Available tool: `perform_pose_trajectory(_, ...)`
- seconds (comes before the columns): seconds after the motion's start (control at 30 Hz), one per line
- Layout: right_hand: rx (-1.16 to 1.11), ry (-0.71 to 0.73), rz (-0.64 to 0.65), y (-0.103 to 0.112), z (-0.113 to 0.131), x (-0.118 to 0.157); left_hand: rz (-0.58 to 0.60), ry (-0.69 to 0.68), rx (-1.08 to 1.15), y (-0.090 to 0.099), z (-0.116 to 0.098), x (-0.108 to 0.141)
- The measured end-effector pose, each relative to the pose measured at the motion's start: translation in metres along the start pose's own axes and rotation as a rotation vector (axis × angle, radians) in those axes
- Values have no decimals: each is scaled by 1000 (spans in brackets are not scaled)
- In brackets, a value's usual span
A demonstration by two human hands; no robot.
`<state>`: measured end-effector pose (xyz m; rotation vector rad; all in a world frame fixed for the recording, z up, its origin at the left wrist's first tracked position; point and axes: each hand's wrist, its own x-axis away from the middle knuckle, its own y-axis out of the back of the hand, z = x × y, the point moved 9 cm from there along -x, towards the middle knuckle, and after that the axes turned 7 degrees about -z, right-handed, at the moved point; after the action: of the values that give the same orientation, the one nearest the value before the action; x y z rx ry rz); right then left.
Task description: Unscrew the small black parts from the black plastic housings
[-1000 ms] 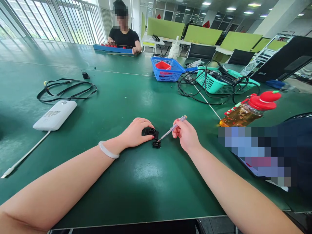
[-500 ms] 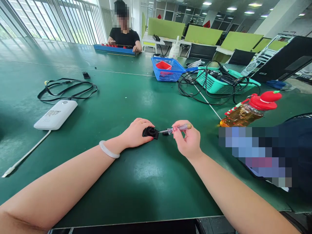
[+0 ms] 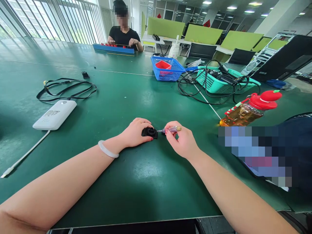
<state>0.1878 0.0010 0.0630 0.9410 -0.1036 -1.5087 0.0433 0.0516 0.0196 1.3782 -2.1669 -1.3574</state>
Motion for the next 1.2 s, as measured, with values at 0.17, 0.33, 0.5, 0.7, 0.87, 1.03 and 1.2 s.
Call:
perform_pose_trajectory(0.17, -1, -107, -130, 10, -11, -2, 10, -6, 4, 1, -1, -1)
perform_pose_trajectory(0.33, 0, -119, -208, 17, -15, -3, 10, 7, 13, 0, 0, -1)
perform_pose_trajectory(0.5, -77, -90, -354, 29, -14, 0, 1, 11, 25, -1, 4, -1)
perform_pose_trajectory(0.7, -85, -27, -306, 24, -7, 1, -6, 27, 22, -2, 7, -2)
perform_pose_trajectory(0.87, -21, 64, -234, 19, 9, 0, -7, 19, 14, -2, 5, -2)
perform_pose_trajectory(1.03, -33, 144, -236, 21, 17, 1, 8, 45, 4, -2, 5, -2)
perform_pose_trajectory(1.2, -15, 203, -220, 20, 18, 2, 4, 39, 12, -2, 5, -2)
